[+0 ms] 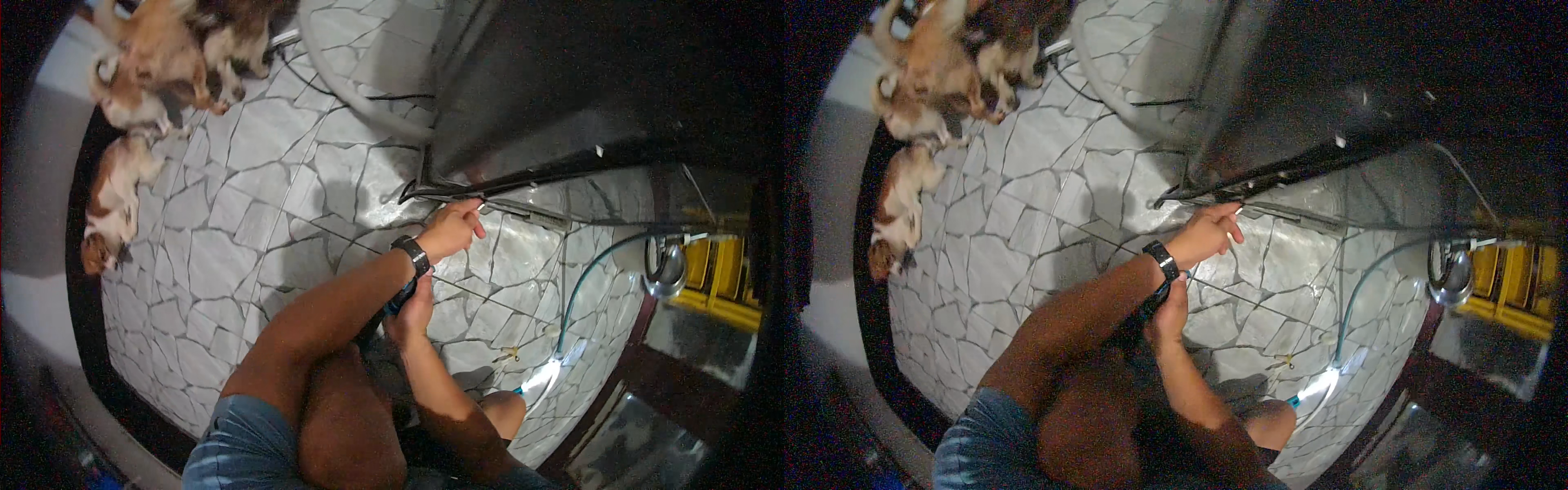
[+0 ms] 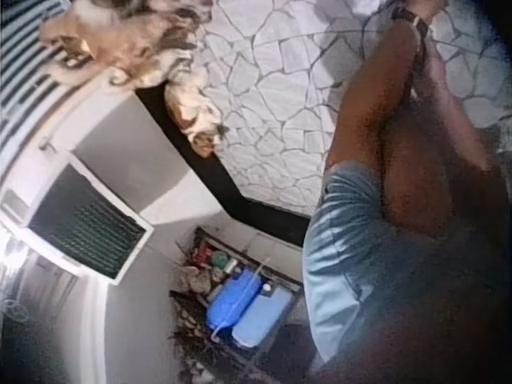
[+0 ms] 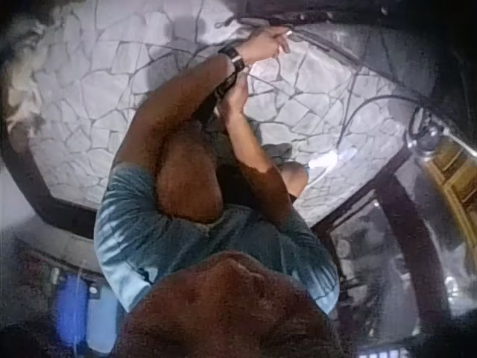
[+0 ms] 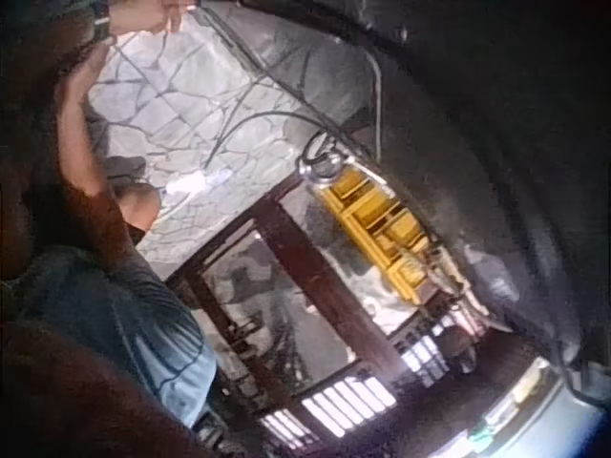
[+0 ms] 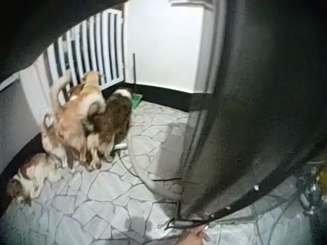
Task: The person attaches small components using pliers, fastens the back panel onto a washing machine using a screwdriver, wipes down the top of the machine with a cloth, and gathers the tools by hand.
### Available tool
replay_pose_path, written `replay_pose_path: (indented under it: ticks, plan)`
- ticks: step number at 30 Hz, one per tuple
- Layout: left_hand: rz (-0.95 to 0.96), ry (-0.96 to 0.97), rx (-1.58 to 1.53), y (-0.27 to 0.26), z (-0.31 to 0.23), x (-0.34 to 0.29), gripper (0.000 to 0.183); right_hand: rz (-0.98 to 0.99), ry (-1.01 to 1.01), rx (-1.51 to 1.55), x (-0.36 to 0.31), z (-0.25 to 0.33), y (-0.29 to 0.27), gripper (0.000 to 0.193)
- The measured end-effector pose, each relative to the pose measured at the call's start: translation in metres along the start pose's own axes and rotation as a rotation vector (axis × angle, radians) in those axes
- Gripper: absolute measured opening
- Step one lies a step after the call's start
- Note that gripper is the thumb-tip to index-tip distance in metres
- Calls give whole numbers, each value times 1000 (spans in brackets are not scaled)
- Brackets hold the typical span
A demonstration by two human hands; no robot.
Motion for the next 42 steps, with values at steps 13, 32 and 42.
replay_pose_path:
  ticks: [13,32,42]
  plan:
    - [-226,418,241,-119,26,-109,50,14,14,-118,3,20,27,38]
    - [-606,356,-214,-96,36,-130,55,-94,-45,-158,36,11,69,24]
    - [-542,415,52,-99,0,-86,44,-117,-19,-90,53,78,65,23]
Point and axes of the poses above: each hand's wrist, its own x-axis towards the middle knuckle, its own y-axis out of the palm, z = x × y, the point moved 2 cm from there along x, towards the middle knuckle, and after that the axes turned 1 degree about -y, right-handed, at the moved point
